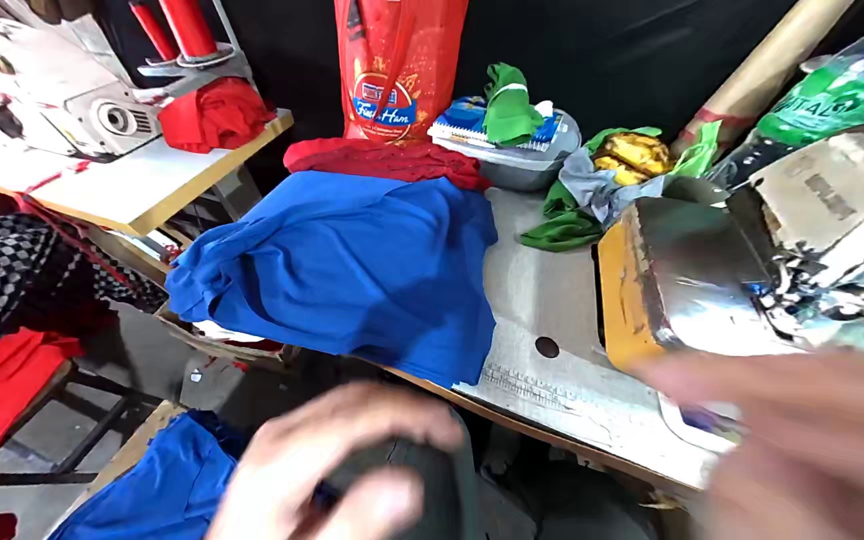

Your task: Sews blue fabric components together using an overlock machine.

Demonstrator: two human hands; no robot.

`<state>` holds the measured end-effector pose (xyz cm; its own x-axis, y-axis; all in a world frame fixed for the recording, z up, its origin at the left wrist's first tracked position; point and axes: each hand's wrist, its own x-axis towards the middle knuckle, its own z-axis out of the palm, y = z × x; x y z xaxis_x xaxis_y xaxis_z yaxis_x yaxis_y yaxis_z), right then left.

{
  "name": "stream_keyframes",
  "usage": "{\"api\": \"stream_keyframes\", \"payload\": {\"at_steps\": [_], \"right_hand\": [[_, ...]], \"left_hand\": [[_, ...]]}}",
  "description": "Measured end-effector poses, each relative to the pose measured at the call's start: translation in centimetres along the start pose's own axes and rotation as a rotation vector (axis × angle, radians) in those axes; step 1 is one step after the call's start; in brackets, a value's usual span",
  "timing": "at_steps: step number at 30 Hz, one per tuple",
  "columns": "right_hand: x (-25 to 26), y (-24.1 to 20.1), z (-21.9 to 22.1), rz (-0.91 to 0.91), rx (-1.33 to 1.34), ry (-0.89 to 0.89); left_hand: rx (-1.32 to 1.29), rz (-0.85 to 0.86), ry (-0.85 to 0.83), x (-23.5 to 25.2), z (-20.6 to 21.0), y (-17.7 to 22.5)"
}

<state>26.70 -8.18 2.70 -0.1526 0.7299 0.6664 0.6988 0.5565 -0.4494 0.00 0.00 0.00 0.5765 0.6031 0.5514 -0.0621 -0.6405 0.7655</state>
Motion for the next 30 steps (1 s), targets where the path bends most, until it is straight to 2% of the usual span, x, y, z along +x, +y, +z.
{"api": "stream_keyframes", "payload": {"at_steps": [1,2,4,5,8,10,13,16,19,22,24,26,30], "right_hand": [[0.4,3.9,2.9,-0.092,-0.112,0.045],[0.6,6.9,5.1,-0.133,-0.159,0.01],[0.5,10.6,7.4,-0.079,-0.158,-0.239],[0.3,12.1,8.3,-0.07,-0.139,-0.298],[-0.3,14.6,10.1,-0.09,-0.031,-0.207],[-0.3,15.0,10.5,-0.033,0.039,-0.17],[0.5,14.3,10.1,0.073,0.098,-0.131],[3.0,12.1,9.0,-0.033,0.083,-0.031],[4.6,10.4,7.2,-0.111,0.11,0.028],[4.1,10.6,4.0,0.089,0.279,0.151],[3.6,10.8,1.7,0.195,0.29,0.313],[2.9,10.3,0.0,0.231,0.264,0.446],[0.3,9.7,-1.2,0.145,0.195,0.497]], "left_hand": [[0.085,-0.025,0.079,0.1,1.1,-2.6],[0.167,-0.039,0.142,0.2,2.1,-4.7],[0.328,-0.026,0.205,1.0,3.3,-7.6],[0.399,-0.014,0.213,1.5,3.7,-8.7],[0.546,-0.062,0.146,2.1,4.1,-11.4],[0.61,-0.101,0.077,2.1,4.3,-12.6],[0.7,-0.087,0.084,2.7,4.8,-12.7],[0.84,0.013,0.167,4.9,3.9,-12.7],[0.988,0.023,0.159,6.5,-0.4,-13.2],[1.058,-0.038,0.117,5.5,-6.7,-13.2],[1.054,-0.076,0.141,4.0,-10.2,-12.3],[0.981,-0.106,0.164,2.7,-11.9,-10.3],[0.764,-0.23,0.114,1.4,-12.3,-5.8]]}}
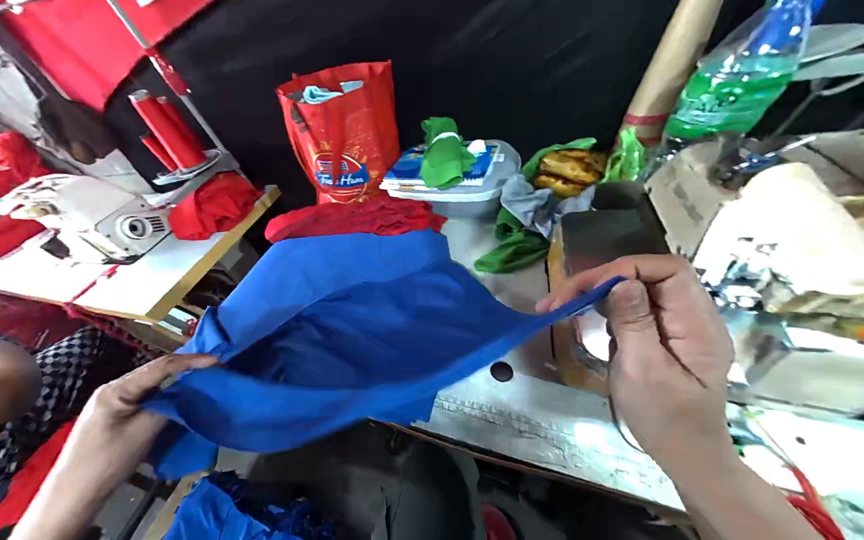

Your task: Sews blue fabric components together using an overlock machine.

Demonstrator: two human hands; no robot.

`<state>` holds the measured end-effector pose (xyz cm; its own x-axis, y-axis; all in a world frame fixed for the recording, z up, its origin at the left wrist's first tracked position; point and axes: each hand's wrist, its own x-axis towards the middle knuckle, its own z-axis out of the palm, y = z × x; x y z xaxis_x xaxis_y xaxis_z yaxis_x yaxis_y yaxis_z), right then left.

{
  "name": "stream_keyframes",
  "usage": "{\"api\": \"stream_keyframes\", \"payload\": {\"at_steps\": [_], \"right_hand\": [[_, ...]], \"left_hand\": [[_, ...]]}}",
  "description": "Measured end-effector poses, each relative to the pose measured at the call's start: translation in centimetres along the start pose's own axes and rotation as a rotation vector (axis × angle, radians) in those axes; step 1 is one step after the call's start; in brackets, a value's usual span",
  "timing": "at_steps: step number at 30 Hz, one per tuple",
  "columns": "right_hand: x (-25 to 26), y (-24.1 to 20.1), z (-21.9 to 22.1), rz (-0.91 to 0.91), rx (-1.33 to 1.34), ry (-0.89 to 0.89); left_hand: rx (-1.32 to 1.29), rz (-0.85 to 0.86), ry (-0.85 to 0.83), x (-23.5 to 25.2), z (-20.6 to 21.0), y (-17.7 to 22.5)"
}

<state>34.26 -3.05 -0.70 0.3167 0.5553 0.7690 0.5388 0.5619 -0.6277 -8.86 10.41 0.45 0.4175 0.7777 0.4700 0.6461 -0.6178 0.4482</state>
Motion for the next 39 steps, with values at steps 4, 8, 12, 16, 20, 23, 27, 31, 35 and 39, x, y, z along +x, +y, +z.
{"api": "stream_keyframes", "payload": {"at_steps": [4,8,12,16,20,23,27,31,35,39], "right_hand": [[-2.7,0.1,-2.1,0.013,-0.085,0.06],[-4.7,-0.5,-5.2,0.021,-0.115,0.144],[-6.5,-4.6,-8.7,0.262,0.151,-0.239],[-6.5,-4.3,-9.2,0.386,0.029,-0.008],[-5.0,-0.1,-7.9,0.509,-0.364,0.255],[-4.8,-0.3,-7.5,0.557,-0.398,0.274],[-4.9,0.4,-8.2,0.513,-0.38,0.303],[-6.6,1.6,-12.9,0.34,-0.454,0.405],[-10.8,1.5,-11.7,0.484,-0.36,0.241],[-12.5,-0.2,-7.8,0.652,-0.002,0.112]], "left_hand": [[-0.313,-0.013,-0.137,-1.0,-1.0,0.3],[-0.487,-0.154,-0.148,-0.4,-1.6,2.7],[-0.585,-0.342,-0.023,2.0,-0.8,7.2],[-0.419,-0.338,0.111,7.8,2.3,12.1],[0.076,0.024,0.035,16.3,9.5,8.3],[0.103,0.293,0.067,14.7,16.6,16.2],[-0.259,0.686,0.103,5.3,25.9,25.5],[-0.306,0.642,0.137,3.2,29.5,26.3],[-0.294,0.675,0.128,3.6,29.2,25.8],[-0.258,0.792,0.074,4.0,28.4,26.1]]}}
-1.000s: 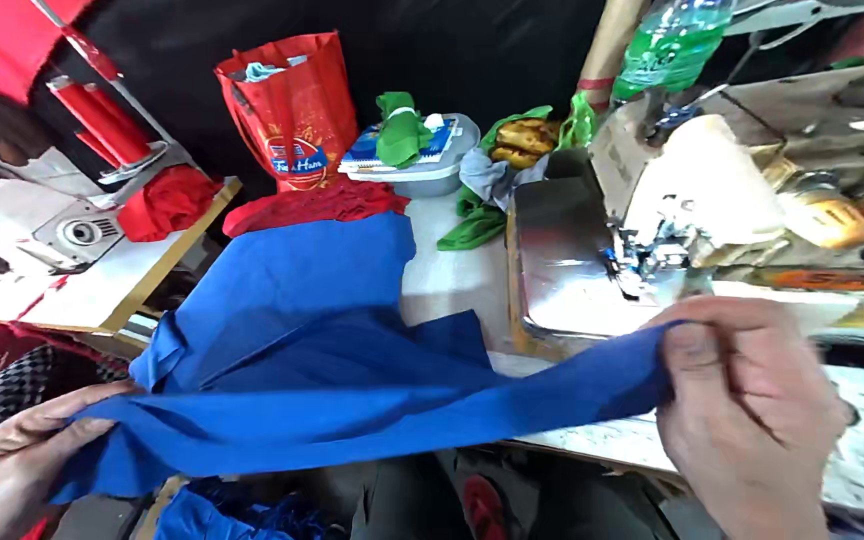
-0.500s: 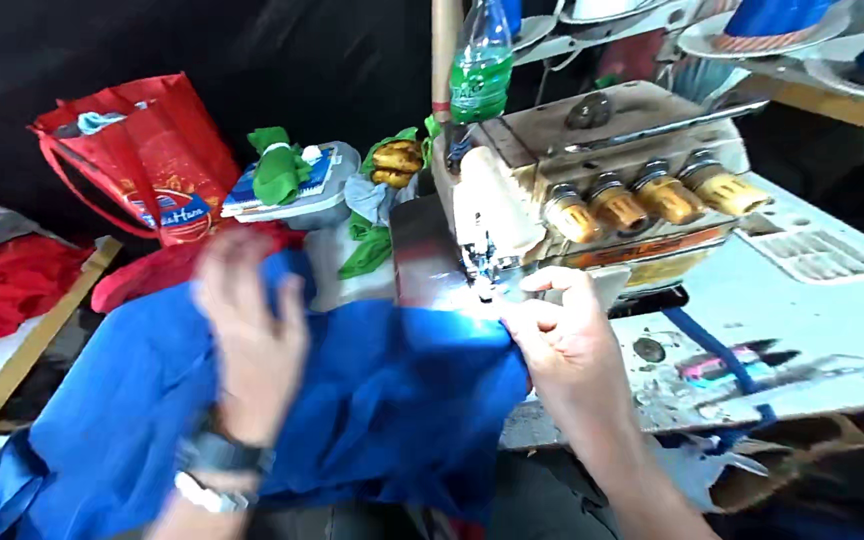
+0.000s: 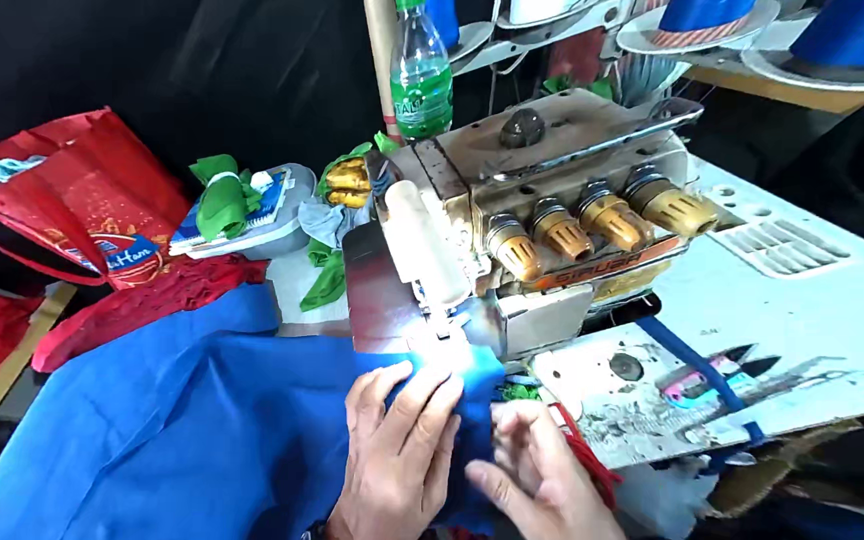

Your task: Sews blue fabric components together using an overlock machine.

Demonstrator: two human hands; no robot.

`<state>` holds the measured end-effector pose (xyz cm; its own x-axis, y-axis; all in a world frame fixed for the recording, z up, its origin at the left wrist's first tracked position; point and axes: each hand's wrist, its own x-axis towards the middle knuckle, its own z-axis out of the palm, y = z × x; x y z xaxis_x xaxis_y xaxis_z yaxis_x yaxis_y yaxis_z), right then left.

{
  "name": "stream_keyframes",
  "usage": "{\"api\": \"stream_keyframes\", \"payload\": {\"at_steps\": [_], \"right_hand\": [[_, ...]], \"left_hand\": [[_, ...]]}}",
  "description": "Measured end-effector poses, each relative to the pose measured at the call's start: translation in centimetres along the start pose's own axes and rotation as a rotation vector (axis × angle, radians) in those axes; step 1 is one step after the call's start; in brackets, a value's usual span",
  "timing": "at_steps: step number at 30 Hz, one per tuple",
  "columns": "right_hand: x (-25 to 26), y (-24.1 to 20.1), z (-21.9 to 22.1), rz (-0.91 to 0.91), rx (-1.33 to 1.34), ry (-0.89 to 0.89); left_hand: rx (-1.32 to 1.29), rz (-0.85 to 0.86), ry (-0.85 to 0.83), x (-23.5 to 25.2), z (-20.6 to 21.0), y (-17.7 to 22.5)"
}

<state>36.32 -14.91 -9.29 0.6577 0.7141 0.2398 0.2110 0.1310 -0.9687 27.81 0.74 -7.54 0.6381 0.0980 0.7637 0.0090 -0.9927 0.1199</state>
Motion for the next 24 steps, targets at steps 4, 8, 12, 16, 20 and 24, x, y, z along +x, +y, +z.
{"api": "stream_keyframes", "payload": {"at_steps": [4,8,12,16,20,24], "right_hand": [[-1.9,-0.2,2.2,0.08,0.287,-0.046],[-2.6,-0.2,2.7,0.073,0.262,-0.137],[-2.4,-0.3,2.1,0.03,0.22,-0.153],[-3.0,0.3,0.9,0.002,0.142,-0.154],[-5.9,1.0,-2.6,-0.034,-0.114,-0.331],[-9.8,4.5,-9.8,0.001,-0.407,-0.322]], "left_hand": [[0.056,-0.091,-0.023,0.4,-0.9,-0.6],[0.071,-0.177,-0.034,1.2,-1.3,-1.0],[0.084,-0.178,-0.012,1.8,-1.1,-0.8],[0.119,-0.191,-0.044,1.5,-1.1,-0.4],[0.139,-0.152,-0.045,0.0,-1.9,0.4],[0.086,-0.099,0.014,-2.4,-4.5,2.0]]}}
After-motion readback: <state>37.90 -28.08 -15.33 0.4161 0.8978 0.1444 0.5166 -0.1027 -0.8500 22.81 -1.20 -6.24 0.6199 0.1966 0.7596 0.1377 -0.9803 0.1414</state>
